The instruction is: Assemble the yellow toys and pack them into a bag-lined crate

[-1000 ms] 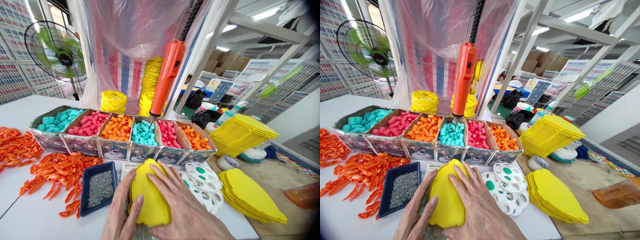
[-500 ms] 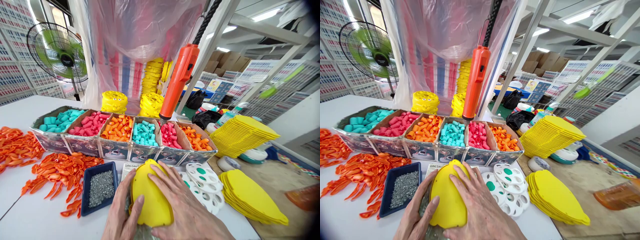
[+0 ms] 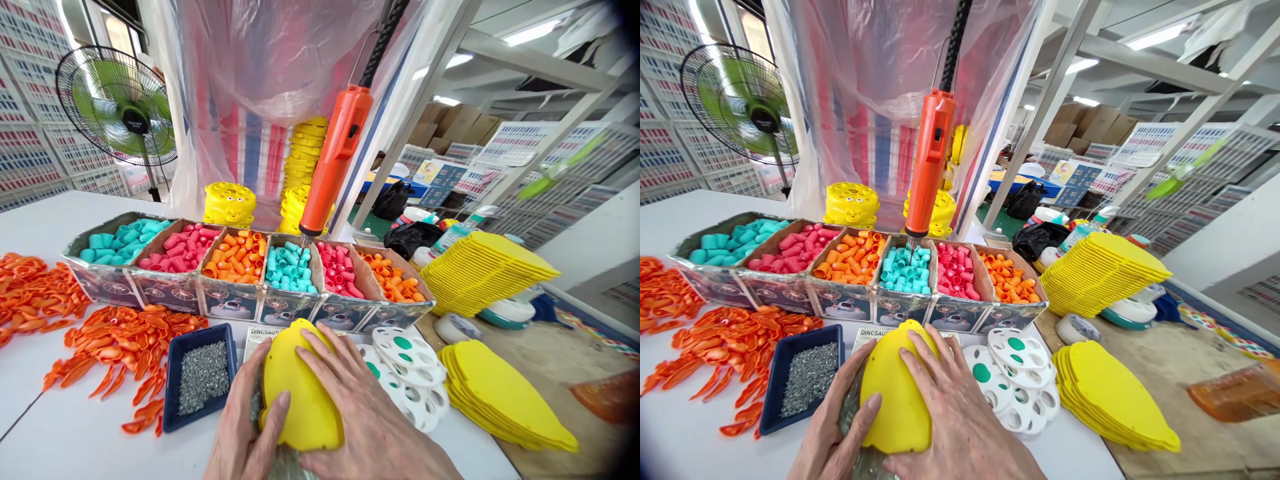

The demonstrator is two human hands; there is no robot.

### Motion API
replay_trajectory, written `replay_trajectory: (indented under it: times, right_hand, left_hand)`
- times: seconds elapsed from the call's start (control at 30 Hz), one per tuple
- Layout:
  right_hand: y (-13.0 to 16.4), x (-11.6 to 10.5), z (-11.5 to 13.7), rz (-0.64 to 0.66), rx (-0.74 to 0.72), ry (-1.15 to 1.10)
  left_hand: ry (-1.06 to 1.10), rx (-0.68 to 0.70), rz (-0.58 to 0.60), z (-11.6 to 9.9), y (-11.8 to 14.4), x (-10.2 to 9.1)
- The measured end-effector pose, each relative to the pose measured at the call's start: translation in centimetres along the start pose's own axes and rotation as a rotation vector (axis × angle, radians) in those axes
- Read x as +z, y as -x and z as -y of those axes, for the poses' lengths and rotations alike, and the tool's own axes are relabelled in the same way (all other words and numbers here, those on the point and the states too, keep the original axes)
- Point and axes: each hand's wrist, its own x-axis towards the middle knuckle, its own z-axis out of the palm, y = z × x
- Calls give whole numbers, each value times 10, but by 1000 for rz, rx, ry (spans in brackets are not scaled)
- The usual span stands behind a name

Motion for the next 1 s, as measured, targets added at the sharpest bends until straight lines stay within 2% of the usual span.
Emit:
replay_trajectory:
  times: [0.17,0.27,0.5,0.8,1.0]
  right_hand:
    - [0,6,-2,-20,-21,8]
    - [-1,9,-5,-38,-35,10]
    - [-2,11,-7,-75,-60,-1]
    - [0,16,-19,-107,-157,-17]
    - [0,20,-24,-178,-199,-6]
  left_hand:
    - [-62,-24,-18,12,-2,6]
    - [-122,10,-43,20,-4,9]
    - [-352,222,-56,31,-9,10]
    - [-582,314,143,24,-30,-2]
    - [-551,327,164,26,-32,0]
